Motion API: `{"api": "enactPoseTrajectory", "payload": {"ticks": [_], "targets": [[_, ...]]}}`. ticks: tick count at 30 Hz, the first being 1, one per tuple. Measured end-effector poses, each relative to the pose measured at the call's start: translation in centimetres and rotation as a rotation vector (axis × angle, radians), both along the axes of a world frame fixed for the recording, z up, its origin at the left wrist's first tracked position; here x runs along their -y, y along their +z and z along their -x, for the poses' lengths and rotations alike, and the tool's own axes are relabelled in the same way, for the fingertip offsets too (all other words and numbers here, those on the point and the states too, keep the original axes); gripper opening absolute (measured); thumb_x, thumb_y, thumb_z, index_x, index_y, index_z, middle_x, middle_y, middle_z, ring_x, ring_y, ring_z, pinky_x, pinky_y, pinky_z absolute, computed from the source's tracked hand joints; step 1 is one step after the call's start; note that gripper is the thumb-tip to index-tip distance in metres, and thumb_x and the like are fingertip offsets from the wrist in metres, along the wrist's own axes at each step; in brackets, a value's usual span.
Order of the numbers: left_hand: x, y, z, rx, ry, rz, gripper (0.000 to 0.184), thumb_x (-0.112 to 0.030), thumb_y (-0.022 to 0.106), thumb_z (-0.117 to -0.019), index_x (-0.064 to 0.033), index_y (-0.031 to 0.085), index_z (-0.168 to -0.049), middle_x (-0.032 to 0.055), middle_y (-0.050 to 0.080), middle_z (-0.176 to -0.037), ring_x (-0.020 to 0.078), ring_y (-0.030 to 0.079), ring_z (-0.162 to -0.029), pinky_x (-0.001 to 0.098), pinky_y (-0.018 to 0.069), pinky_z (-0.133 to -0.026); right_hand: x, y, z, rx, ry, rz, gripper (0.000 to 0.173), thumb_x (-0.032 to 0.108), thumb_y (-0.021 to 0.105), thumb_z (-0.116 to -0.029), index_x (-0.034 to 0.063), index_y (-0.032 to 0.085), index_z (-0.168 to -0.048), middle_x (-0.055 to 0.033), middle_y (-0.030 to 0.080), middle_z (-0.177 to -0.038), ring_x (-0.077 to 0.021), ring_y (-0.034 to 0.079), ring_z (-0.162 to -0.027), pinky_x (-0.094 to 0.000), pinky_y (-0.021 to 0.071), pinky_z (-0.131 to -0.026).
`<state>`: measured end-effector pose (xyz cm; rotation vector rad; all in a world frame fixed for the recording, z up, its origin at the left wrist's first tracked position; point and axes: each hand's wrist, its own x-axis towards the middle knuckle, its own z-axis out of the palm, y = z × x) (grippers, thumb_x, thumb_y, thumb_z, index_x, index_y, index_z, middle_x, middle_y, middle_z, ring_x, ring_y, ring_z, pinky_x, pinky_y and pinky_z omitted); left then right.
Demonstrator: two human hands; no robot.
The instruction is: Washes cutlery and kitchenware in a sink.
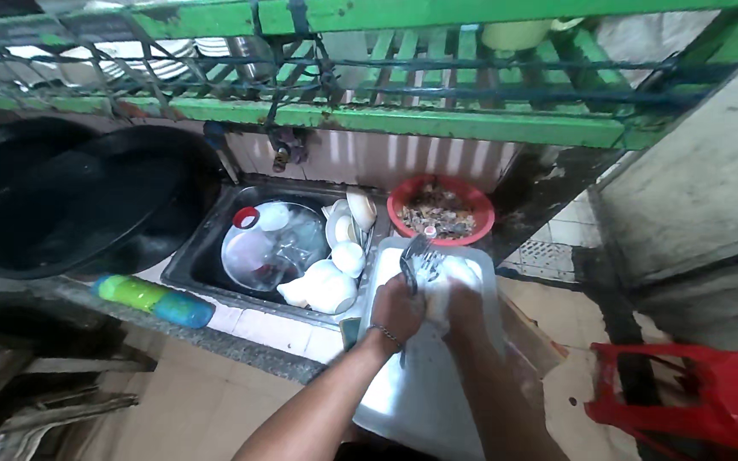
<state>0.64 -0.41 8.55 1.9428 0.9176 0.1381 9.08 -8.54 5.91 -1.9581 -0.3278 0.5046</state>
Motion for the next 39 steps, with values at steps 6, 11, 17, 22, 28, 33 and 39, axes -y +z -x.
{"api": "enactPoseTrajectory", "payload": {"ticks": [6, 11, 17, 22, 28, 33, 39], "targets": [[-0.1, 0.2, 1.1, -0.121, -0.029, 0.096, 0.027, -0.022, 0.058, -0.1056, 0.0023, 0.064, -0.116, 0.018, 0.068, -0.094, 0.0282, 0.068, -0.085, 0.0476, 0.0559, -0.081, 1.0, -0.2, -2.2, 0.187, 0.057, 0.138, 0.035, 0.01, 0.043, -0.1094, -0.0137, 0.055, -0.132, -0.0323, 0.059, -0.131, -0.0382, 0.059, -0.123, -0.0501, 0.0451, -0.108], [-1.7, 1.4, 1.7, -0.085, -0.056, 0.002, 0.031, -0.017, 0.06, -0.1029, 0.0067, 0.062, -0.124, 0.0257, 0.068, -0.111, 0.0374, 0.066, -0.106, 0.0539, 0.052, -0.095, -1.6, 0.6, 2.1, 0.091, 0.035, 0.082, 0.032, 0.012, 0.047, -0.1085, -0.0113, 0.058, -0.128, -0.0274, 0.065, -0.114, -0.0315, 0.065, -0.103, -0.0475, 0.0528, -0.094], [-6.5, 0.5, 5.3, -0.019, -0.085, 0.219, 0.031, -0.018, 0.055, -0.1068, 0.0051, 0.06, -0.127, 0.0213, 0.067, -0.107, 0.028, 0.067, -0.094, 0.0446, 0.0553, -0.089, -5.5, 0.5, 3.8, 0.211, -0.034, 0.082, 0.031, 0.01, 0.051, -0.1065, -0.0126, 0.061, -0.125, -0.0297, 0.067, -0.115, -0.0345, 0.067, -0.106, -0.0502, 0.0514, -0.098], [-13.2, 0.1, 10.1, -0.092, -0.129, 0.042, 0.039, -0.023, 0.056, -0.106, 0.0055, 0.058, -0.133, 0.0267, 0.066, -0.119, 0.0388, 0.066, -0.111, 0.0545, 0.0513, -0.099, -11.6, 0.1, 10.1, 0.201, 0.118, 0.024, 0.025, 0.006, 0.059, -0.1009, -0.01, 0.066, -0.118, -0.0242, 0.07, -0.107, -0.0308, 0.069, -0.099, -0.0491, 0.0552, -0.091], [-23.0, -2.5, 16.3, 0.081, 0.009, 0.24, 0.034, -0.022, 0.053, -0.108, 0.0064, 0.06, -0.124, 0.0235, 0.066, -0.106, 0.0309, 0.067, -0.091, 0.0476, 0.0569, -0.084, -19.2, 1.1, 15.1, -0.21, 0.304, 0.278, 0.034, 0.021, 0.061, -0.104, -0.0003, 0.061, -0.131, -0.0185, 0.068, -0.113, -0.0257, 0.067, -0.102, -0.0469, 0.0549, -0.093], [-29.0, -3.2, 17.2, 0.044, 0.122, 0.439, 0.039, -0.025, 0.052, -0.1086, 0.0065, 0.057, -0.13, 0.0257, 0.064, -0.115, 0.0331, 0.064, -0.101, 0.0501, 0.0528, -0.089, -24.0, 0.3, 19.6, -0.204, 0.44, 0.197, 0.028, 0.02, 0.061, -0.1037, 0.0007, 0.065, -0.123, -0.0136, 0.069, -0.108, -0.0187, 0.067, -0.098, -0.0405, 0.0552, -0.092], [-38.7, -5.6, 15.1, -0.22, 0.099, 0.181, 0.041, -0.028, 0.052, -0.1077, 0.0062, 0.059, -0.13, 0.0298, 0.064, -0.121, 0.0407, 0.067, -0.106, 0.0584, 0.0531, -0.093, -23.9, 0.7, 21.3, -0.216, 0.234, 0.154, 0.025, 0.015, 0.058, -0.1044, 0.0003, 0.065, -0.123, -0.012, 0.07, -0.106, -0.0159, 0.067, -0.095, -0.0361, 0.0556, -0.089]]}}
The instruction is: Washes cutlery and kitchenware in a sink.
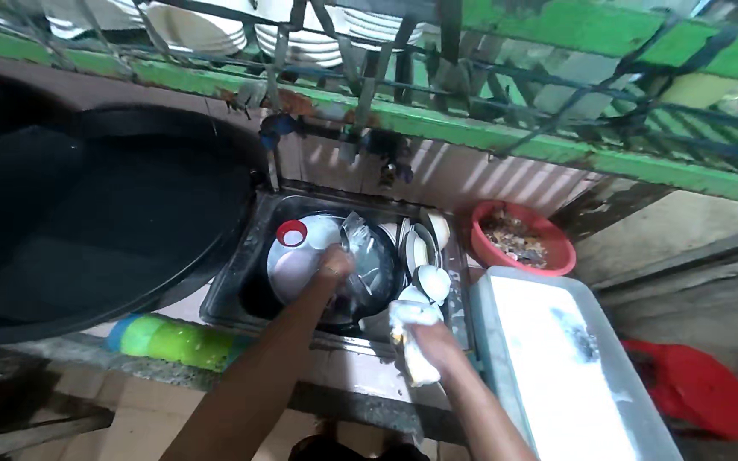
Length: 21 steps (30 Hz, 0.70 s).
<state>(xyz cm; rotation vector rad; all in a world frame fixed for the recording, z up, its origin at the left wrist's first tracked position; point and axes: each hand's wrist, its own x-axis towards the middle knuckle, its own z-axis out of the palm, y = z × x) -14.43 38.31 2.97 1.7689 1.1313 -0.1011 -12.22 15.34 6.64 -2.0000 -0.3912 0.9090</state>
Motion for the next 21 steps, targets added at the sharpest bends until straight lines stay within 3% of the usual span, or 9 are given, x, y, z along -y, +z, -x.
{"api": "enactPoseTrajectory", "payload": {"ticks": [1, 4, 7, 9, 11, 13, 14, 16, 21], "targets": [[-0.6, 0.3, 0.2, -0.002, 0.019, -0.017, 0.041, -0.028, 0.052, -0.1075, 0.006, 0.06, -0.128, 0.0299, 0.064, -0.121, 0.0411, 0.067, -0.106, 0.0591, 0.0532, -0.092, 0.1, -0.3, -0.5, -0.046, -0.115, -0.022, 0.027, 0.016, 0.056, -0.1058, -0.0017, 0.064, -0.125, -0.0148, 0.069, -0.107, -0.0192, 0.067, -0.096, -0.039, 0.0556, -0.089], [0.5, 1.0, 1.3, 0.126, 0.084, 0.098, 0.036, -0.029, 0.052, -0.1078, 0.0041, 0.062, -0.119, 0.019, 0.063, -0.092, 0.026, 0.061, -0.068, 0.0439, 0.0549, -0.065, -1.1, -3.2, -3.4, -0.346, -0.433, -0.44, 0.035, 0.029, 0.034, -0.1114, 0.0038, 0.059, -0.112, -0.0083, 0.064, -0.084, -0.0174, 0.064, -0.072, -0.0364, 0.0573, -0.064], [4.7, 1.0, 1.9, 0.264, 0.095, 0.345, 0.035, -0.031, 0.05, -0.1096, 0.002, 0.06, -0.113, 0.0075, 0.058, -0.072, 0.0137, 0.054, -0.051, 0.0306, 0.0514, -0.051, -3.1, -5.4, -6.5, -0.626, -0.476, -0.757, 0.059, 0.062, 0.024, -0.1036, 0.0152, 0.058, -0.112, -0.0056, 0.065, -0.09, -0.0204, 0.066, -0.08, -0.0413, 0.0577, -0.067], [7.1, 0.5, 1.3, 0.254, 0.074, 0.33, 0.034, -0.03, 0.049, -0.1099, 0.0025, 0.06, -0.114, 0.0085, 0.059, -0.075, 0.0145, 0.054, -0.054, 0.0315, 0.0511, -0.054, -4.8, -4.2, -6.0, -0.573, -0.539, -0.699, 0.06, 0.064, 0.023, -0.1039, 0.0164, 0.056, -0.118, -0.0054, 0.064, -0.093, -0.0197, 0.065, -0.081, -0.0434, 0.0569, -0.068], [8.3, 0.3, 1.0, 0.207, 0.047, 0.155, 0.038, -0.028, 0.051, -0.1088, 0.0078, 0.064, -0.114, 0.0222, 0.067, -0.092, 0.0306, 0.065, -0.078, 0.0493, 0.0557, -0.075, -6.0, -3.0, -4.0, -0.357, -0.516, -0.467, 0.05, 0.051, 0.028, -0.11, 0.0116, 0.055, -0.127, -0.0071, 0.063, -0.098, -0.0176, 0.063, -0.083, -0.0406, 0.0557, -0.07], [8.8, 0.7, 1.1, 0.174, 0.012, 0.006, 0.034, -0.022, 0.054, -0.1063, 0.0091, 0.066, -0.112, 0.0294, 0.068, -0.106, 0.0413, 0.068, -0.1, 0.0592, 0.0531, -0.091, -6.2, -2.0, -2.5, -0.132, -0.413, -0.244, 0.041, 0.033, 0.047, -0.1098, 0.005, 0.054, -0.139, -0.0155, 0.066, -0.113, -0.0239, 0.065, -0.095, -0.046, 0.0551, -0.083], [8.9, 1.2, 1.3, 0.16, -0.001, -0.026, 0.033, -0.021, 0.055, -0.1057, 0.0093, 0.066, -0.112, 0.0301, 0.068, -0.108, 0.0425, 0.067, -0.104, 0.0597, 0.0517, -0.094, -6.2, -1.7, -2.4, -0.064, -0.374, -0.182, 0.041, 0.029, 0.055, -0.1075, 0.004, 0.054, -0.14, -0.0176, 0.066, -0.116, -0.026, 0.065, -0.099, -0.048, 0.0548, -0.087], [9.4, 1.2, 1.9, 0.171, -0.039, -0.026, 0.031, -0.02, 0.055, -0.1053, 0.0091, 0.065, -0.111, 0.0284, 0.068, -0.104, 0.0404, 0.067, -0.1, 0.0574, 0.0526, -0.091, -6.2, -2.1, -3.3, 0.029, -0.352, -0.139, 0.035, 0.023, 0.059, -0.1049, 0.0012, 0.058, -0.133, -0.0187, 0.067, -0.114, -0.0272, 0.066, -0.099, -0.0491, 0.055, -0.088], [10.5, 2.5, 3.0, 0.099, -0.151, 0.054, 0.03, -0.022, 0.055, -0.1064, 0.0045, 0.065, -0.117, 0.0271, 0.067, -0.109, 0.0404, 0.066, -0.103, 0.0583, 0.0523, -0.091, -6.7, -3.3, -6.2, 0.185, -0.577, -0.22, 0.035, 0.022, 0.049, -0.107, -0.0051, 0.06, -0.127, -0.0237, 0.065, -0.115, -0.0316, 0.064, -0.104, -0.0537, 0.0525, -0.092]]}}
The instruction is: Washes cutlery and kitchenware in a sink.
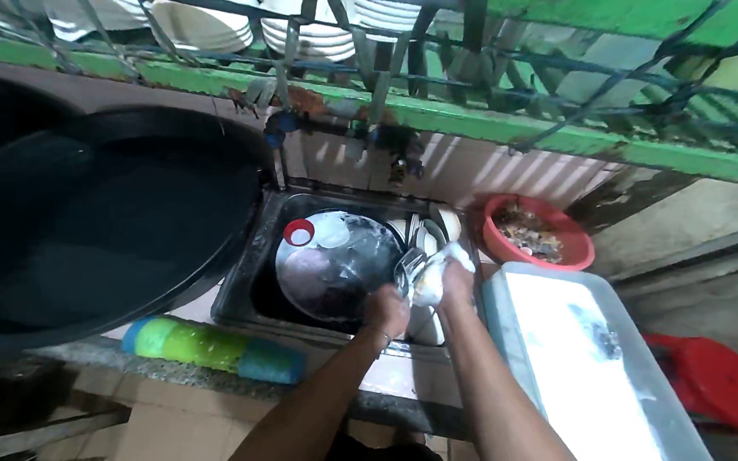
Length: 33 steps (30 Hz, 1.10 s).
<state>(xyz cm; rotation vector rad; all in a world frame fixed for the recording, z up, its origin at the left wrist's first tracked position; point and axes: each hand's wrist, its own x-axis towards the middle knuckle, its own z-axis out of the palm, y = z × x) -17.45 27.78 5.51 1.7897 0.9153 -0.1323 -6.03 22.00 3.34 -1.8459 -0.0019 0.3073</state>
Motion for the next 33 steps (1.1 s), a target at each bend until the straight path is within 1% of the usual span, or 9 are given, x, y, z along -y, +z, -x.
{"api": "enactPoseTrajectory", "payload": {"ticks": [4, 9, 14, 17, 20, 25, 29, 30, 33], "targets": [[-0.6, 0.1, 0.2, 0.027, 0.007, -0.033, 0.028, -0.022, 0.056, -0.1057, 0.0028, 0.067, -0.114, 0.0259, 0.068, -0.104, 0.04, 0.067, -0.099, 0.0593, 0.053, -0.087, 0.8, 0.8, 1.0, 0.003, 0.293, 0.181, 0.033, 0.018, 0.05, -0.1079, -0.0067, 0.061, -0.127, -0.0265, 0.064, -0.121, -0.036, 0.062, -0.112, -0.0556, 0.0492, -0.099], [0.3, 0.1, 0.6, -0.023, -0.056, -0.03, 0.029, -0.026, 0.057, -0.1057, -0.0008, 0.067, -0.117, 0.0218, 0.069, -0.107, 0.0355, 0.068, -0.102, 0.0559, 0.0533, -0.091, 1.1, -0.8, 0.0, -0.103, -0.029, -0.029, 0.041, 0.03, 0.044, -0.1103, -0.0024, 0.059, -0.129, -0.0218, 0.065, -0.115, -0.0298, 0.064, -0.101, -0.0526, 0.0532, -0.089], [-0.3, -0.5, 0.9, 0.002, -0.026, 0.027, 0.026, -0.021, 0.057, -0.1052, 0.0014, 0.066, -0.115, 0.0218, 0.068, -0.104, 0.0338, 0.067, -0.097, 0.0533, 0.0538, -0.089, 1.7, 0.2, 1.7, -0.117, 0.188, 0.149, 0.034, 0.021, 0.048, -0.1094, -0.0033, 0.061, -0.129, -0.024, 0.066, -0.118, -0.0337, 0.064, -0.106, -0.055, 0.0512, -0.093], [-0.3, -0.8, 1.4, -0.031, -0.081, 0.036, 0.029, -0.024, 0.057, -0.1054, 0.0014, 0.066, -0.117, 0.0215, 0.069, -0.107, 0.0339, 0.067, -0.102, 0.0533, 0.0529, -0.093, 1.5, -0.5, 0.2, -0.075, 0.088, -0.02, 0.034, 0.028, 0.043, -0.1098, 0.0022, 0.063, -0.12, -0.013, 0.066, -0.101, -0.0216, 0.064, -0.088, -0.045, 0.056, -0.078], [-0.7, -1.9, 0.9, -0.023, -0.035, 0.064, 0.03, -0.023, 0.054, -0.1063, 0.0026, 0.065, -0.118, 0.0229, 0.068, -0.108, 0.0344, 0.067, -0.101, 0.0531, 0.0528, -0.092, 0.8, -0.3, 1.9, -0.115, 0.297, 0.244, 0.035, 0.02, 0.045, -0.1102, -0.0063, 0.061, -0.129, -0.0268, 0.064, -0.121, -0.0365, 0.062, -0.111, -0.0561, 0.0496, -0.097], [-3.6, -2.9, 1.8, -0.059, 0.023, -0.053, 0.038, -0.023, 0.051, -0.1079, 0.0045, 0.055, -0.134, 0.0275, 0.066, -0.118, 0.0401, 0.066, -0.108, 0.0566, 0.0518, -0.097, -0.3, -0.5, 1.8, -0.114, 0.584, 0.387, 0.031, 0.02, 0.056, -0.1067, 0.0014, 0.065, -0.13, -0.021, 0.065, -0.129, -0.033, 0.061, -0.121, -0.0542, 0.0465, -0.105], [-4.9, -3.0, 3.4, 0.085, 0.116, 0.134, 0.029, -0.025, 0.043, -0.1111, -0.0017, 0.06, -0.118, 0.0093, 0.058, -0.079, 0.0179, 0.051, -0.059, 0.0341, 0.0468, -0.056, -2.6, -1.3, -0.7, -0.164, 0.441, 0.073, 0.033, 0.029, 0.054, -0.1074, 0.0012, 0.067, -0.119, -0.0155, 0.07, -0.105, -0.0252, 0.067, -0.094, -0.0464, 0.0562, -0.086], [-5.0, -2.3, 3.6, 0.148, 0.152, 0.265, 0.03, -0.025, 0.039, -0.1125, -0.0023, 0.06, -0.114, 0.0041, 0.056, -0.074, 0.0113, 0.046, -0.053, 0.0276, 0.043, -0.051, -3.3, -1.9, -0.9, -0.234, 0.373, -0.127, 0.04, 0.038, 0.045, -0.1101, 0.0029, 0.063, -0.115, -0.0102, 0.066, -0.09, -0.0194, 0.065, -0.078, -0.0395, 0.0575, -0.071], [-5.4, -2.1, 2.9, 0.221, 0.253, 0.513, 0.036, -0.03, 0.043, -0.1122, -0.0006, 0.063, -0.106, 0.0028, 0.059, -0.067, 0.0082, 0.049, -0.046, 0.0233, 0.0447, -0.045, -4.5, -2.7, 0.3, -0.47, 0.293, -0.561, 0.062, 0.069, 0.031, -0.1029, 0.0137, 0.056, -0.116, -0.0033, 0.063, -0.082, -0.0157, 0.063, -0.07, -0.0386, 0.0573, -0.062]]}}
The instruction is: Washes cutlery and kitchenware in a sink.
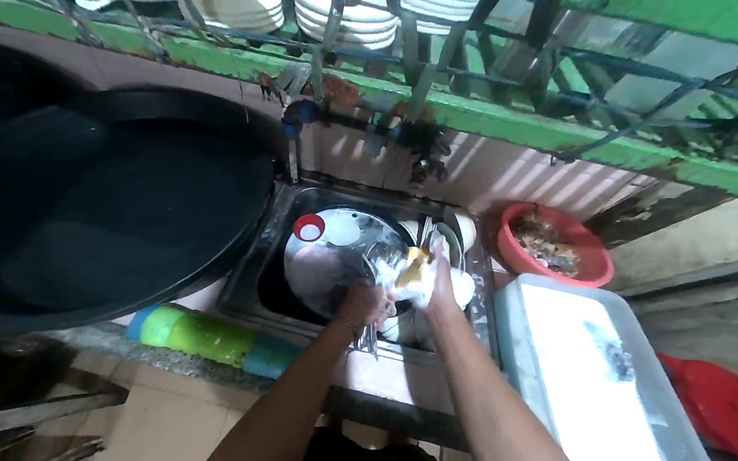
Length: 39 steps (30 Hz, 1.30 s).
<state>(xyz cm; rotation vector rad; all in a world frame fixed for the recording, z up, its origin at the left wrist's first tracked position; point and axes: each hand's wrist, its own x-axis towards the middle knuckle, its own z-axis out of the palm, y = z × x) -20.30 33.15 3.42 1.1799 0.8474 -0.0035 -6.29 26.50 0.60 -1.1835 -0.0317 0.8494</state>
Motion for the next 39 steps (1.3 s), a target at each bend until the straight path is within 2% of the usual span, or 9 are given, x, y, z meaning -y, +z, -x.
{"api": "enactPoseTrajectory", "payload": {"ticks": [2, 6, 10, 13, 18, 23, 28, 33, 39], "targets": [[-0.3, -0.2, -0.7, -0.054, -0.019, 0.013, 0.036, -0.034, 0.044, -0.1116, -0.0013, 0.058, -0.112, 0.0059, 0.059, -0.071, 0.0116, 0.054, -0.049, 0.0265, 0.0489, -0.047, 0.4, 1.3, 2.9, 0.094, 0.061, 0.143, 0.05, 0.059, 0.037, -0.107, 0.0146, 0.056, -0.121, -0.0013, 0.064, -0.081, -0.0112, 0.063, -0.065, -0.0315, 0.0553, -0.055], [-0.4, -1.2, 0.1, -0.1, -0.098, -0.043, 0.039, -0.036, 0.042, -0.1116, -0.0004, 0.055, -0.12, 0.0098, 0.061, -0.078, 0.0143, 0.057, -0.054, 0.0282, 0.0509, -0.05, 2.7, 2.1, 3.1, 0.359, 0.193, 0.526, 0.04, 0.031, 0.065, -0.1022, 0.0057, 0.059, -0.133, -0.0142, 0.07, -0.106, -0.0241, 0.068, -0.088, -0.0463, 0.0578, -0.078], [1.4, 0.9, 0.3, -0.145, -0.122, -0.206, 0.029, -0.025, 0.045, -0.1109, 0.0003, 0.058, -0.119, 0.0082, 0.062, -0.078, 0.0116, 0.05, -0.052, 0.0276, 0.0452, -0.05, 2.0, 1.8, 2.7, 0.356, -0.098, 0.487, 0.041, 0.038, 0.058, -0.1047, 0.0059, 0.06, -0.13, -0.0116, 0.066, -0.1, -0.0192, 0.064, -0.08, -0.042, 0.0556, -0.071], [2.0, 2.7, -0.4, -0.22, -0.127, -0.342, 0.028, -0.022, 0.049, -0.1087, 0.0021, 0.061, -0.117, 0.0212, 0.062, -0.092, 0.0301, 0.061, -0.074, 0.0476, 0.0513, -0.067, 2.2, 2.4, 4.3, 0.338, 0.03, 0.486, 0.04, 0.033, 0.054, -0.107, 0.0061, 0.058, -0.136, -0.0141, 0.068, -0.114, -0.022, 0.066, -0.098, -0.0446, 0.0559, -0.086], [2.9, 0.7, -0.2, -0.192, -0.132, -0.267, 0.024, -0.023, 0.05, -0.1082, -0.0006, 0.06, -0.11, 0.0104, 0.054, -0.075, 0.0187, 0.052, -0.057, 0.0358, 0.0478, -0.055, 3.3, 2.1, 2.4, 0.354, -0.116, 0.48, 0.047, 0.046, 0.052, -0.1066, 0.0061, 0.058, -0.13, -0.0126, 0.064, -0.101, -0.0214, 0.063, -0.083, -0.0447, 0.0558, -0.075], [2.7, -0.8, -0.1, -0.218, -0.118, -0.19, 0.027, -0.025, 0.049, -0.1093, -0.0012, 0.056, -0.121, 0.0092, 0.054, -0.078, 0.0167, 0.051, -0.058, 0.0322, 0.0467, -0.055, 4.4, 2.5, 4.5, 0.379, 0.11, 0.616, 0.042, 0.038, 0.053, -0.1078, 0.0036, 0.06, -0.132, -0.0175, 0.067, -0.108, -0.0275, 0.065, -0.094, -0.0496, 0.0545, -0.084], [3.4, -1.2, 1.2, -0.222, -0.178, -0.232, 0.028, -0.025, 0.05, -0.1087, -0.0004, 0.057, -0.118, 0.0106, 0.057, -0.083, 0.0184, 0.054, -0.062, 0.0356, 0.0499, -0.061, 3.9, 0.9, 3.2, 0.346, -0.122, 0.475, 0.046, 0.044, 0.053, -0.1066, 0.0062, 0.056, -0.132, -0.0134, 0.064, -0.101, -0.0225, 0.063, -0.083, -0.0448, 0.0557, -0.073], [2.4, -1.9, 1.1, -0.206, -0.081, -0.149, 0.026, -0.025, 0.05, -0.1098, -0.0008, 0.056, -0.116, 0.0067, 0.051, -0.073, 0.0144, 0.048, -0.053, 0.0299, 0.0448, -0.052, 3.9, 2.3, 6.8, 0.395, 0.213, 0.614, 0.032, 0.028, 0.054, -0.1084, 0.0009, 0.063, -0.123, -0.0147, 0.068, -0.099, -0.0228, 0.065, -0.086, -0.043, 0.0551, -0.08], [0.6, -1.8, 3.2, -0.36, -0.305, -0.606, 0.039, -0.023, 0.046, -0.1099, 0.0062, 0.058, -0.132, 0.0269, 0.067, -0.115, 0.0384, 0.068, -0.101, 0.0544, 0.0534, -0.094, 2.0, 0.8, 1.3, 0.462, 0.215, 0.649, 0.037, 0.034, 0.065, -0.1017, 0.0016, 0.067, -0.119, -0.0179, 0.07, -0.102, -0.0299, 0.068, -0.089, -0.0525, 0.0566, -0.082]]}}
